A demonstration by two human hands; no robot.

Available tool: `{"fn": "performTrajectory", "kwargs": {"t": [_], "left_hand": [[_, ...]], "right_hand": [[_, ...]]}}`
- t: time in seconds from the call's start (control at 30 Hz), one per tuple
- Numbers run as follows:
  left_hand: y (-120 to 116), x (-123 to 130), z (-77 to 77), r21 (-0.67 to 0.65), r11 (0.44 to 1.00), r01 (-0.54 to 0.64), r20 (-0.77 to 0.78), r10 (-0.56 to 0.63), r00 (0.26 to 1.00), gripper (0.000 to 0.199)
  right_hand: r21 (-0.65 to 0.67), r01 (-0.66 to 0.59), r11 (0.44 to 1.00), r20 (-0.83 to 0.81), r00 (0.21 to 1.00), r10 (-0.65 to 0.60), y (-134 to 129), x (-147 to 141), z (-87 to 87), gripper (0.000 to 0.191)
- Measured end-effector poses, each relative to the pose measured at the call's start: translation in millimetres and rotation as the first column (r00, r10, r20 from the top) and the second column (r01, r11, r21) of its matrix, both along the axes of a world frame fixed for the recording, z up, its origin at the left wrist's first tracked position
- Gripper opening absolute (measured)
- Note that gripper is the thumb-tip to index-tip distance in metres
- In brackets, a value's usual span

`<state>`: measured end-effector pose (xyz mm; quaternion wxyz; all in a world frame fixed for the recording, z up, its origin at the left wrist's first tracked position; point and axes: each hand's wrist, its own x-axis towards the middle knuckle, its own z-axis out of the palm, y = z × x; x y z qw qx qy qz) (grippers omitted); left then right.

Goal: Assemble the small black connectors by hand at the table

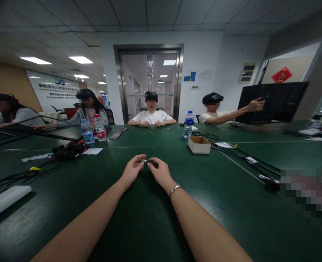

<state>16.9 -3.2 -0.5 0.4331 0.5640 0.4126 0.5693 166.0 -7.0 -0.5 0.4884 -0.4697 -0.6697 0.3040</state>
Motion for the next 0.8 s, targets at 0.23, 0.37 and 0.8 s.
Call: {"fn": "performTrajectory", "kwargs": {"t": [0.23,0.37,0.8], "left_hand": [[0.9,0.4,0.8,-0.232,0.97,-0.079,0.05,0.093,0.994,0.028],[0.2,-2.5,-0.2,-0.111,0.994,-0.002,0.018,0.004,1.0,0.022],[2.1,-3.4,-2.6,-0.056,0.998,0.02,-0.017,-0.02,1.0,0.024]], "right_hand": [[0.013,-0.007,1.0,0.03,1.0,0.006,-2.5,1.0,3.0,0.028],[-0.013,0.008,1.0,0.033,0.999,-0.007,-1.4,0.8,2.7,0.029],[-0.005,0.002,1.0,0.073,0.997,-0.002,0.5,-0.2,0.1,0.027]]}}
